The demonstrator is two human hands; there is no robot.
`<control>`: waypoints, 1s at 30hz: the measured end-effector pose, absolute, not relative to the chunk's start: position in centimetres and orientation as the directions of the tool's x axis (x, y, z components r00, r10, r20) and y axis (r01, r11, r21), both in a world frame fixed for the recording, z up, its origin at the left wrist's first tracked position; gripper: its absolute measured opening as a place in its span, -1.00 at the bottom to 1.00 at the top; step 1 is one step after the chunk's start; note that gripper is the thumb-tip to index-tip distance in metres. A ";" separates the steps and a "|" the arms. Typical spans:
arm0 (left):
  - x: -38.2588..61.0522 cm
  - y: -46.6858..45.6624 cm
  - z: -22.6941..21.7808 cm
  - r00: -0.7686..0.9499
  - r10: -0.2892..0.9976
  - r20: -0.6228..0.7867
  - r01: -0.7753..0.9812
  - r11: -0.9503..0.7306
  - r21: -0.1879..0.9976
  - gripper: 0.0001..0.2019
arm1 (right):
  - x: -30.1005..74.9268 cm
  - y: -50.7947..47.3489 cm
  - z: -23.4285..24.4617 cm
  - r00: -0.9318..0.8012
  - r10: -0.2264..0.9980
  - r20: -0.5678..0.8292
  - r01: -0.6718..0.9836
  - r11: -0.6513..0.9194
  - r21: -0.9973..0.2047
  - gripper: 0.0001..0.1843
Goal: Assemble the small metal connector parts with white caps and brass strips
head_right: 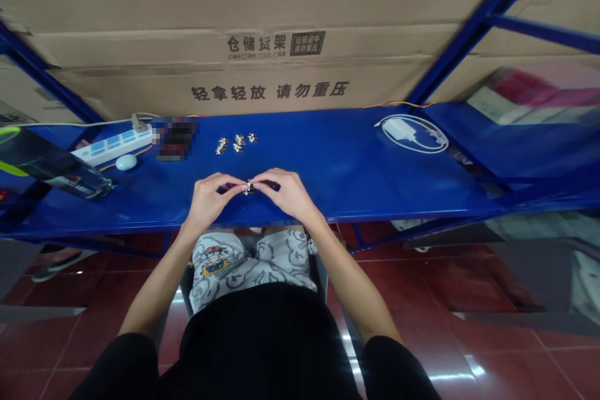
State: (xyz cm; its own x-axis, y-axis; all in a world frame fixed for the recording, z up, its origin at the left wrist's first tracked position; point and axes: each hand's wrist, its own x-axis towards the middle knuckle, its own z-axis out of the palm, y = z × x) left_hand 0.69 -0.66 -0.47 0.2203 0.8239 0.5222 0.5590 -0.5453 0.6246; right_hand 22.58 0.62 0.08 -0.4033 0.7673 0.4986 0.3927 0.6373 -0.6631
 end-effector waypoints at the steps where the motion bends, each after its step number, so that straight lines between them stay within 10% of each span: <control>1: 0.7 -0.6 -0.5 0.220 0.830 0.513 0.570 -0.536 0.622 -0.90 | 22.6 0.7 0.0 -0.400 0.772 0.494 0.413 0.632 -0.655 -0.87; 11: 0.6 0.1 -0.9 0.261 0.856 0.445 0.701 -0.485 0.522 -0.87 | 22.2 1.5 -1.0 -0.231 0.869 0.437 0.783 0.433 -0.447 -0.82; 30: 0.9 0.0 -0.6 0.276 0.874 0.400 0.725 -0.463 0.510 -0.87 | 21.9 1.3 -0.9 -0.426 0.800 0.422 0.678 0.591 -0.436 -0.79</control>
State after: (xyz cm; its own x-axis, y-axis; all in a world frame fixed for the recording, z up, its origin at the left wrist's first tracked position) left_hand 0.86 -0.05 -0.64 0.2761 0.8739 0.4001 0.7253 -0.4626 0.5098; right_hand 21.90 1.27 -0.86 -0.4262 0.8002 0.4220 0.6784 0.5913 -0.4361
